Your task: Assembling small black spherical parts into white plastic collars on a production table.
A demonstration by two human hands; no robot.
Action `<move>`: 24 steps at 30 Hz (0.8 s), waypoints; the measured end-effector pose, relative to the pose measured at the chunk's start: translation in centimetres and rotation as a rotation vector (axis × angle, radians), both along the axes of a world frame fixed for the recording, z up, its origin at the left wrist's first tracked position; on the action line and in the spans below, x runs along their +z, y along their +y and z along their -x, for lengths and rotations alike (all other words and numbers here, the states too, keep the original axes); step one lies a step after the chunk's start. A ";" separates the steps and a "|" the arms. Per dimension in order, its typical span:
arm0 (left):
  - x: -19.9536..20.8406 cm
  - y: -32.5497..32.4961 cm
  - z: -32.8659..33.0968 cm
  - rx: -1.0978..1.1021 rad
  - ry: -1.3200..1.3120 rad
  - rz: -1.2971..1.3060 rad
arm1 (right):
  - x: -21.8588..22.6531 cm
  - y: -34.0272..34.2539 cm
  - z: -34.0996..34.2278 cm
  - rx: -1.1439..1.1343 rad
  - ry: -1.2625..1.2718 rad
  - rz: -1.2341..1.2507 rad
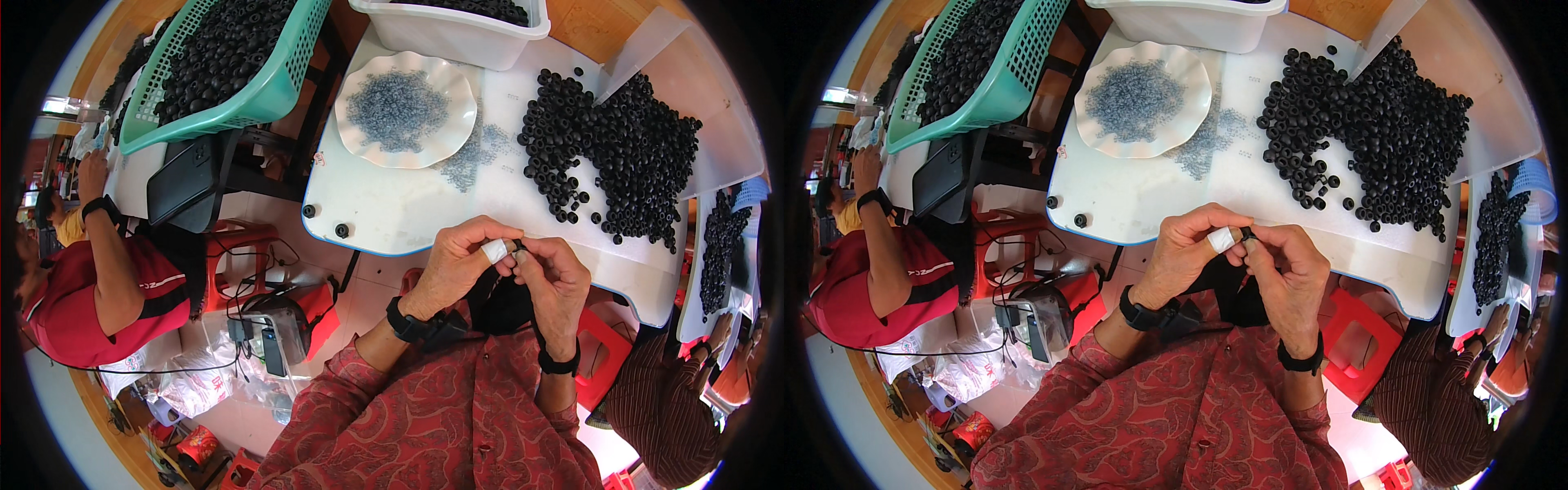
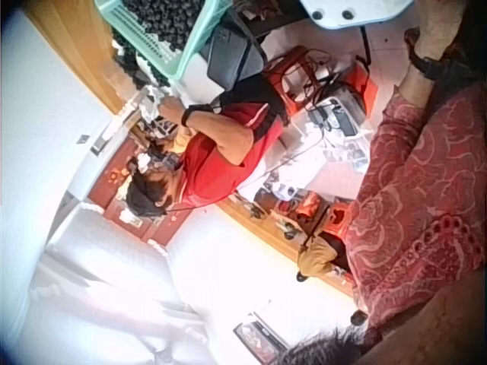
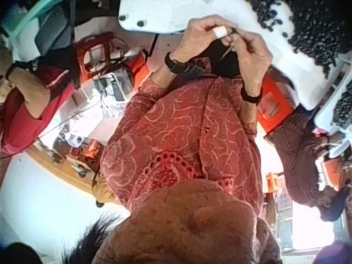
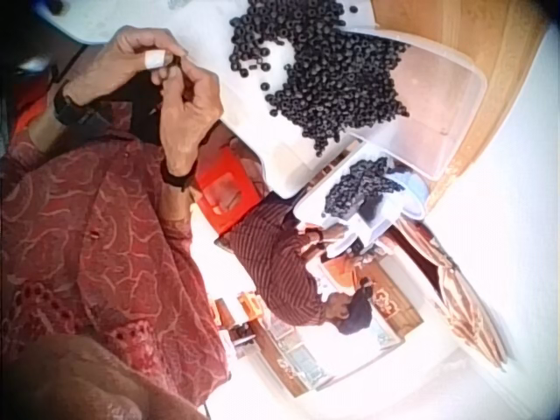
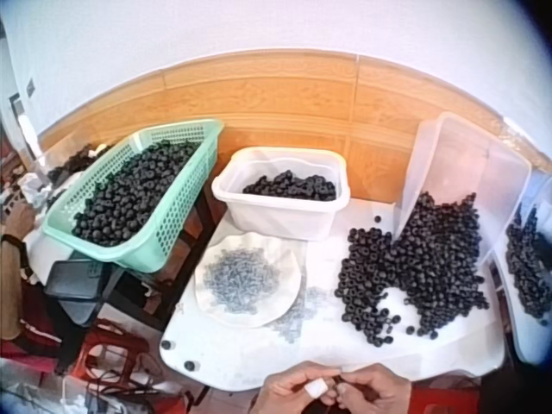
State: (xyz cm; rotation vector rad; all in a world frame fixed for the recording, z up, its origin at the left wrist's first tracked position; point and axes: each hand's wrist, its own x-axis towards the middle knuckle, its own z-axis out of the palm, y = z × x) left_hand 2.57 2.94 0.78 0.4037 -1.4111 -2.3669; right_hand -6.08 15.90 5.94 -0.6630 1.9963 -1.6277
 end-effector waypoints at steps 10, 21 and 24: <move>0.5 -0.2 -0.2 -0.008 0.011 0.008 | -0.1 -0.2 -0.7 -0.072 0.027 0.047; 0.7 0.0 -0.6 0.010 0.065 -0.067 | 0.3 0.0 -1.3 -0.050 0.218 -0.001; 0.8 -0.2 -0.7 0.000 0.006 -0.064 | 0.7 -0.1 -1.2 -0.018 0.295 -0.019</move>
